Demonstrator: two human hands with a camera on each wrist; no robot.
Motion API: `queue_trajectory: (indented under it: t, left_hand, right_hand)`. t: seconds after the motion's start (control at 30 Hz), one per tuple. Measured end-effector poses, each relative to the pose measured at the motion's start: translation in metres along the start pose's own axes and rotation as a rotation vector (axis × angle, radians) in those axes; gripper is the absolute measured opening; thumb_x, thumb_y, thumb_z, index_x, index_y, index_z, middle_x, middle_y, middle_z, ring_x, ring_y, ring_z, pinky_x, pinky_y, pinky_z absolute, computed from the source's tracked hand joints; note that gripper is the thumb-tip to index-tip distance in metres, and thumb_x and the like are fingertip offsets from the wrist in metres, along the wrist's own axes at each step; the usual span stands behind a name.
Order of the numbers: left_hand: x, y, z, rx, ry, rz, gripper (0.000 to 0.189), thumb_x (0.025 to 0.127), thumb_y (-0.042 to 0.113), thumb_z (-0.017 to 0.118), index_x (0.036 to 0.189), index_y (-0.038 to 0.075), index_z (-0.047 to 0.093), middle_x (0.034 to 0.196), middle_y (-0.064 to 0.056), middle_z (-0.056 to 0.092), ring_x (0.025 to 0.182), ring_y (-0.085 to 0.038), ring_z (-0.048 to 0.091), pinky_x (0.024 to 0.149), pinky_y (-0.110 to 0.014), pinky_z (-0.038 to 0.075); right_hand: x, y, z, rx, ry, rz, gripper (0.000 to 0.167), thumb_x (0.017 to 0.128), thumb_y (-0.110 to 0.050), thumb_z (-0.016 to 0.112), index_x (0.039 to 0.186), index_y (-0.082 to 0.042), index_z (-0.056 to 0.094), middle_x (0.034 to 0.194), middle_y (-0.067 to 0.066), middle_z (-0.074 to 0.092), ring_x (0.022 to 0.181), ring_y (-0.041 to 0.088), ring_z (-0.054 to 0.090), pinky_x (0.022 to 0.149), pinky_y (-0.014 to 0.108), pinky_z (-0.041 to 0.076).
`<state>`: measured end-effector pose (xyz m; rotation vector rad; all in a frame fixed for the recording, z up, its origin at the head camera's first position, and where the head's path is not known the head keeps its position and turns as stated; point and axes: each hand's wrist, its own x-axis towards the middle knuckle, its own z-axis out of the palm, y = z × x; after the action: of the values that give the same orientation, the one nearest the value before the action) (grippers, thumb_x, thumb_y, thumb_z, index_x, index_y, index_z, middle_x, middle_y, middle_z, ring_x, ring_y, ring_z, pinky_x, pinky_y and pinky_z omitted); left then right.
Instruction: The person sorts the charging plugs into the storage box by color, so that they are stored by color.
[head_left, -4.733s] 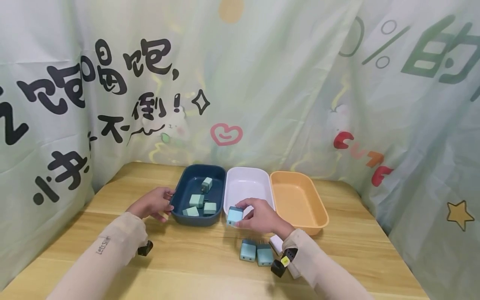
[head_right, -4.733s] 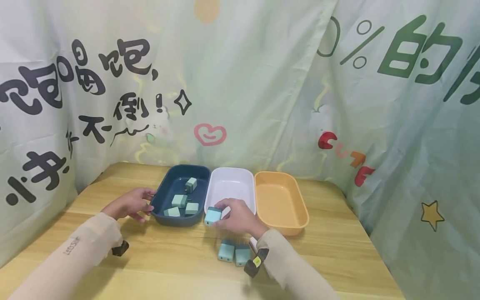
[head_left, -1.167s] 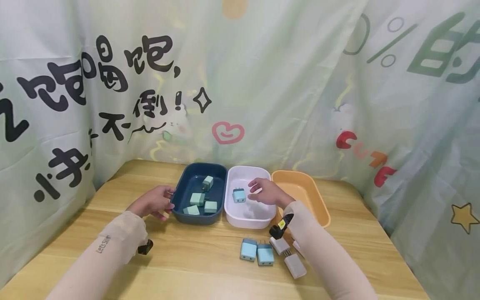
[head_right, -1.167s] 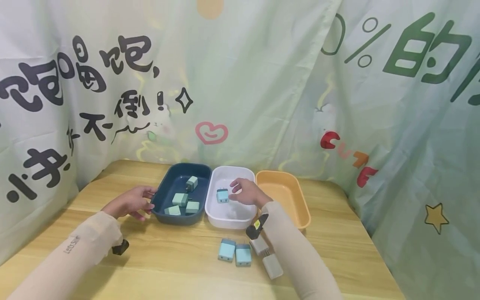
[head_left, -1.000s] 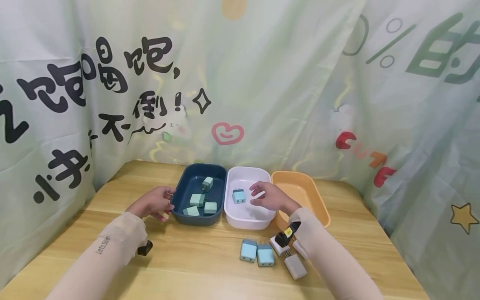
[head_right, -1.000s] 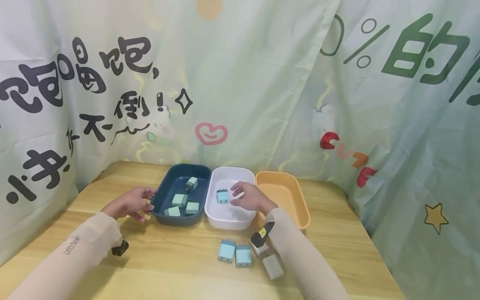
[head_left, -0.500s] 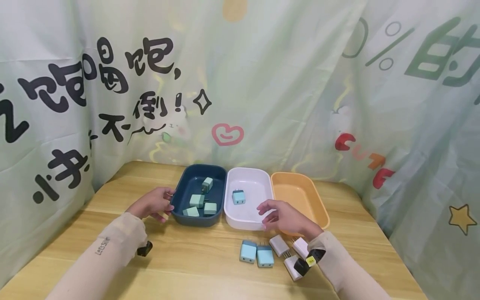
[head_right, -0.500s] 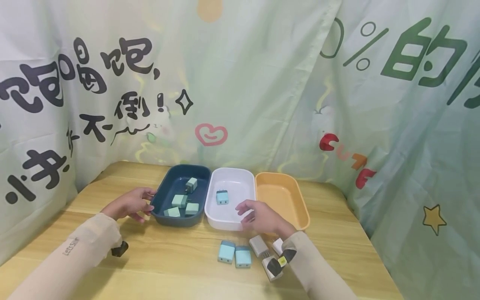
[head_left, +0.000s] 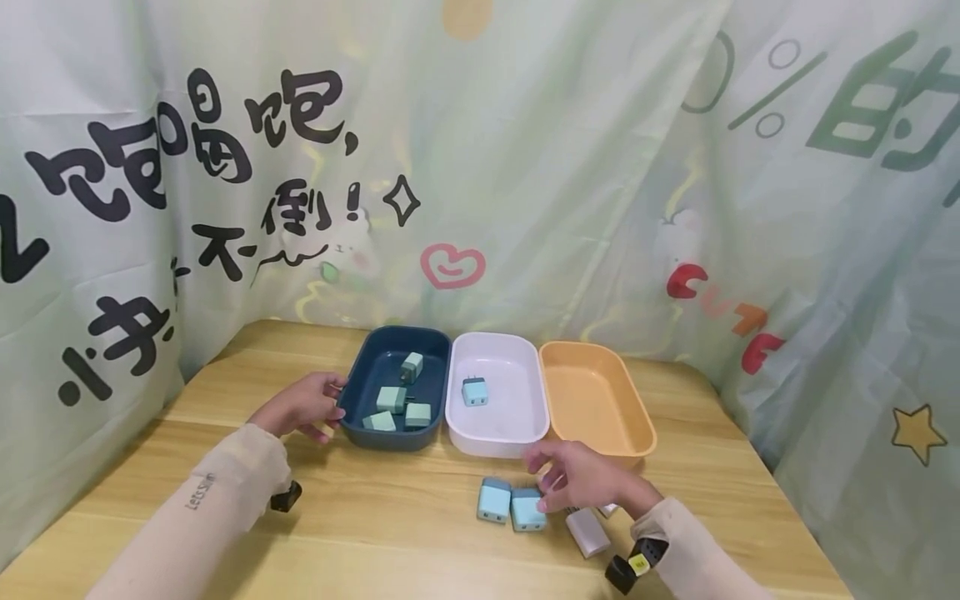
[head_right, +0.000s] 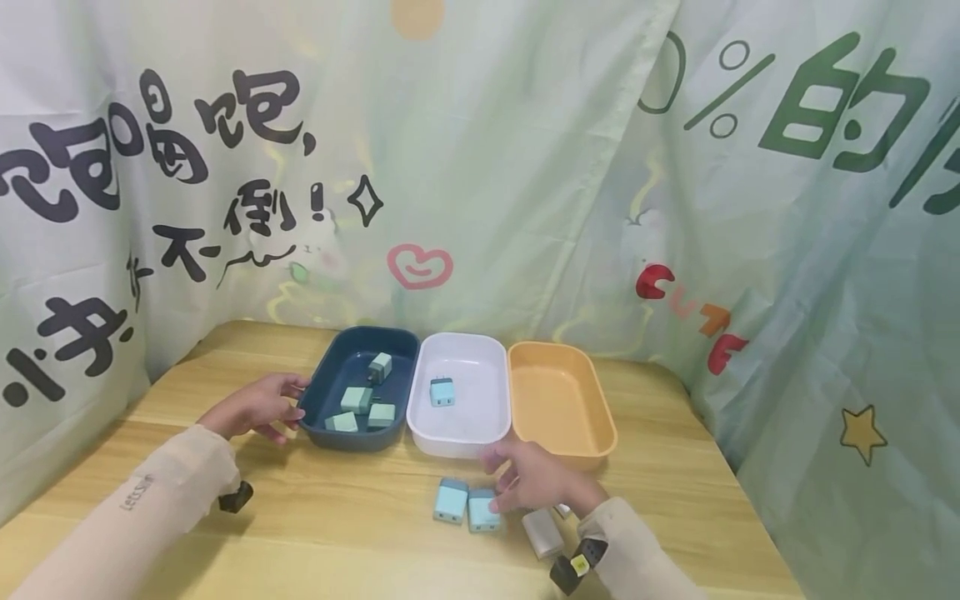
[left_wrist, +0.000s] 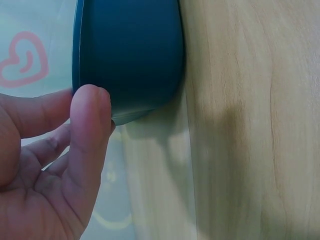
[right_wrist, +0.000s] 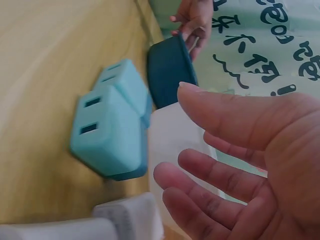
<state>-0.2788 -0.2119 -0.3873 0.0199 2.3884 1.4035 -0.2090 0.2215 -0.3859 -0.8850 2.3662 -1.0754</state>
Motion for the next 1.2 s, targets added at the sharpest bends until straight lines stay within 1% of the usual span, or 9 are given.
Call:
queue_trajectory:
  t: [0.2, 0.37, 0.47, 0.6, 0.7, 0.8, 0.97, 1.07, 1.2]
  left_hand:
    - [0.0, 0.001, 0.0, -0.011, -0.003, -0.011, 0.059, 0.092, -0.01, 0.053, 0.145, -0.007, 0.027, 0.137, -0.034, 0.037, 0.086, -0.031, 0.061, 0.06, -0.041, 0.058]
    - [0.001, 0.002, -0.001, -0.004, -0.004, -0.011, 0.06, 0.091, -0.011, 0.053, 0.145, -0.007, 0.028, 0.136, -0.034, 0.038, 0.086, -0.032, 0.061, 0.061, -0.041, 0.058]
    - [0.0, 0.004, -0.002, 0.002, -0.009, -0.009, 0.06, 0.091, -0.011, 0.054, 0.145, -0.008, 0.028, 0.136, -0.034, 0.038, 0.086, -0.033, 0.061, 0.061, -0.041, 0.059]
    - [0.0, 0.005, -0.002, 0.0, -0.011, -0.011, 0.06, 0.091, -0.011, 0.054, 0.144, -0.008, 0.027, 0.136, -0.034, 0.038, 0.087, -0.034, 0.061, 0.06, -0.041, 0.058]
    - [0.0, 0.004, -0.001, 0.003, -0.01, -0.011, 0.06, 0.091, -0.011, 0.054, 0.144, -0.008, 0.027, 0.136, -0.035, 0.037, 0.086, -0.033, 0.061, 0.06, -0.041, 0.058]
    - [0.0, 0.004, -0.001, 0.009, -0.008, -0.014, 0.06, 0.091, -0.011, 0.054, 0.145, -0.008, 0.028, 0.136, -0.034, 0.038, 0.086, -0.033, 0.061, 0.06, -0.041, 0.058]
    - [0.002, 0.005, 0.0, 0.009, -0.003, -0.013, 0.059, 0.092, -0.01, 0.053, 0.145, -0.007, 0.028, 0.136, -0.033, 0.039, 0.086, -0.033, 0.061, 0.06, -0.041, 0.058]
    - [0.003, 0.003, -0.001, 0.004, -0.003, -0.01, 0.06, 0.091, -0.011, 0.054, 0.145, -0.007, 0.028, 0.136, -0.034, 0.038, 0.086, -0.033, 0.061, 0.06, -0.041, 0.058]
    - [0.003, 0.002, -0.001, 0.006, -0.006, -0.012, 0.06, 0.091, -0.011, 0.054, 0.145, -0.007, 0.028, 0.136, -0.034, 0.038, 0.085, -0.032, 0.062, 0.06, -0.041, 0.058]
  right_hand:
    - [-0.005, 0.007, 0.007, -0.038, -0.006, 0.034, 0.047, 0.077, -0.01, 0.082, 0.117, -0.001, 0.06, 0.107, 0.009, 0.062, 0.087, 0.021, 0.064, 0.077, 0.031, 0.055]
    - [-0.006, 0.011, 0.012, -0.051, -0.002, 0.056, 0.047, 0.075, -0.011, 0.083, 0.115, -0.003, 0.062, 0.105, 0.004, 0.061, 0.087, 0.02, 0.063, 0.076, 0.03, 0.055]
    - [-0.006, 0.011, 0.015, -0.065, 0.004, 0.051, 0.048, 0.073, -0.01, 0.084, 0.115, -0.003, 0.062, 0.103, 0.003, 0.061, 0.087, 0.019, 0.061, 0.074, 0.029, 0.055]
    - [-0.004, 0.012, 0.018, -0.131, 0.012, 0.034, 0.049, 0.071, -0.011, 0.086, 0.114, -0.006, 0.063, 0.098, -0.003, 0.061, 0.084, 0.015, 0.06, 0.071, 0.027, 0.053]
    - [-0.002, 0.013, 0.021, -0.211, 0.021, 0.031, 0.05, 0.069, -0.013, 0.087, 0.113, -0.008, 0.064, 0.094, -0.008, 0.061, 0.081, 0.01, 0.058, 0.069, 0.024, 0.051]
    - [-0.001, 0.01, 0.023, -0.276, 0.028, 0.032, 0.052, 0.067, -0.014, 0.088, 0.113, -0.007, 0.065, 0.089, -0.009, 0.061, 0.077, 0.007, 0.057, 0.067, 0.023, 0.049]
    - [0.001, 0.007, 0.025, -0.351, 0.027, 0.03, 0.052, 0.067, -0.015, 0.088, 0.112, -0.006, 0.065, 0.087, -0.01, 0.06, 0.074, 0.004, 0.054, 0.065, 0.022, 0.048]
    - [0.001, 0.007, 0.025, -0.377, 0.035, 0.011, 0.049, 0.067, -0.014, 0.088, 0.11, -0.006, 0.066, 0.088, -0.01, 0.059, 0.074, 0.004, 0.054, 0.064, 0.021, 0.048]
    - [0.001, 0.009, 0.025, -0.363, 0.053, -0.002, 0.047, 0.067, -0.013, 0.087, 0.109, -0.006, 0.066, 0.088, -0.01, 0.06, 0.073, 0.003, 0.055, 0.063, 0.02, 0.049]
